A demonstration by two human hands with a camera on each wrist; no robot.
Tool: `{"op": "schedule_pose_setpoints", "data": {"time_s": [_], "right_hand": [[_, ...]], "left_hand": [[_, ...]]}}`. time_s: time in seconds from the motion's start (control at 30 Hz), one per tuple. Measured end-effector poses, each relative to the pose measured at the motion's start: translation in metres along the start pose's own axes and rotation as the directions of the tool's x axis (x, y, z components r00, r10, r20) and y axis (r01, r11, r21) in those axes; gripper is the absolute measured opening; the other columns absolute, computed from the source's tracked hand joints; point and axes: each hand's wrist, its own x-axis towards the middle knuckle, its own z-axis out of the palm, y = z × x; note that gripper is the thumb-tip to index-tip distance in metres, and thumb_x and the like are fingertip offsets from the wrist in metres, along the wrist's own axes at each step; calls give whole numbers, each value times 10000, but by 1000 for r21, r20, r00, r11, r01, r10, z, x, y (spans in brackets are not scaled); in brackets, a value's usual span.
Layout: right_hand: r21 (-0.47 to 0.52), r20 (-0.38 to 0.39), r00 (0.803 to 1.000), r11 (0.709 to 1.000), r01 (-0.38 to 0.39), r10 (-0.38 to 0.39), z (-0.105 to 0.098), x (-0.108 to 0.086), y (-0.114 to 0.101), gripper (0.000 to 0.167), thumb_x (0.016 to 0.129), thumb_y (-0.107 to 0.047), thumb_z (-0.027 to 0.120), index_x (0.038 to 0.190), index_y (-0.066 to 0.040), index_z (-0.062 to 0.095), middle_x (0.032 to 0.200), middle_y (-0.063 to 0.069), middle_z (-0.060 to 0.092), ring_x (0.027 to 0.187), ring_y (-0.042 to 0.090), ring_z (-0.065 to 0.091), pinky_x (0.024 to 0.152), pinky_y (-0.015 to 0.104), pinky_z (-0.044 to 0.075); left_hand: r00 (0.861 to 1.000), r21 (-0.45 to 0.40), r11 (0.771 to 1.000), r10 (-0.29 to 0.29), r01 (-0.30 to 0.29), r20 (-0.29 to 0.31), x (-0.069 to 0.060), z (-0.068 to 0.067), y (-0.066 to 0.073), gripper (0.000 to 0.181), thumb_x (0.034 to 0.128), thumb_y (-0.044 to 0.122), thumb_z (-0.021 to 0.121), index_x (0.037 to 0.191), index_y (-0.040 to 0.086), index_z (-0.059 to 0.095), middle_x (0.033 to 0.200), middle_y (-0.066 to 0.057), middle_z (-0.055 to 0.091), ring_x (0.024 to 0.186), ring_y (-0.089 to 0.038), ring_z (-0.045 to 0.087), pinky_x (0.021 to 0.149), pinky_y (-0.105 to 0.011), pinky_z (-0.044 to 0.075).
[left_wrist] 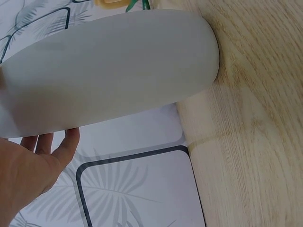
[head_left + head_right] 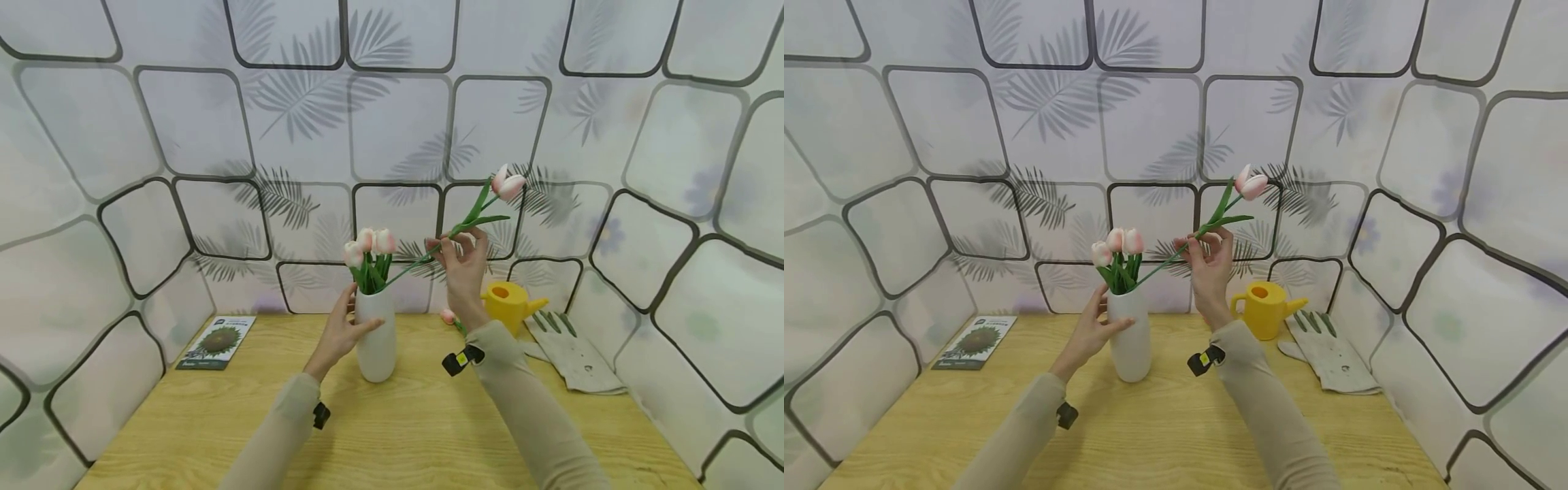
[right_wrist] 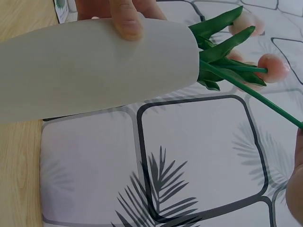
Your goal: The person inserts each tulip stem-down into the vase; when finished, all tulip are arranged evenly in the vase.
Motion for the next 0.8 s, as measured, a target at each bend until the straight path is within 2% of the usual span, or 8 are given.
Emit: {"op": "schedule_pose_setpoints", "data": {"time_s": [0.17,0.37,0.53,0.67,0.8], "right_hand": [[-33,33,999,999,1,0,1,0,1,268,967,-11,558,1198,-116,471,1038,151,576,826,203,701,847,351,583],[-57,88,996,998,14,-9,11,1,0,272,962,-38,584,1187,-154,484,994,62,594,798,177,674,833,342,580],[-109,148,989,994,-7,23,21,-1,3,312,966,-33,583,1228,-170,485,995,36,606,830,166,671,857,339,573],[-152,179,982,988,-31,59,24,-7,8,314,968,-32,579,1238,-158,480,999,47,614,850,178,668,860,345,572],[-168,174,980,984,-63,92,24,-14,18,303,956,-17,591,1210,-146,488,984,53,622,858,186,669,856,358,576]], "left_hand": [[1000,-12,1000,1,-1,11,1,0,1,922,830,355,796,1553,302,226,1405,-103,445,1284,-312,467,1027,-546,447],[999,-24,999,-30,31,25,0,0,4,926,846,293,788,1566,257,207,1438,-148,415,1308,-340,440,1051,-557,423],[998,-26,999,-41,42,37,0,-1,6,930,858,237,779,1576,202,189,1458,-186,392,1323,-366,421,1058,-560,417],[999,-34,999,-24,25,25,0,-1,4,919,850,273,786,1566,251,209,1453,-140,407,1321,-339,430,1054,-560,419],[1000,-34,999,-14,15,15,1,0,0,907,832,320,797,1546,298,238,1433,-97,430,1310,-310,445,1047,-549,431]]}}
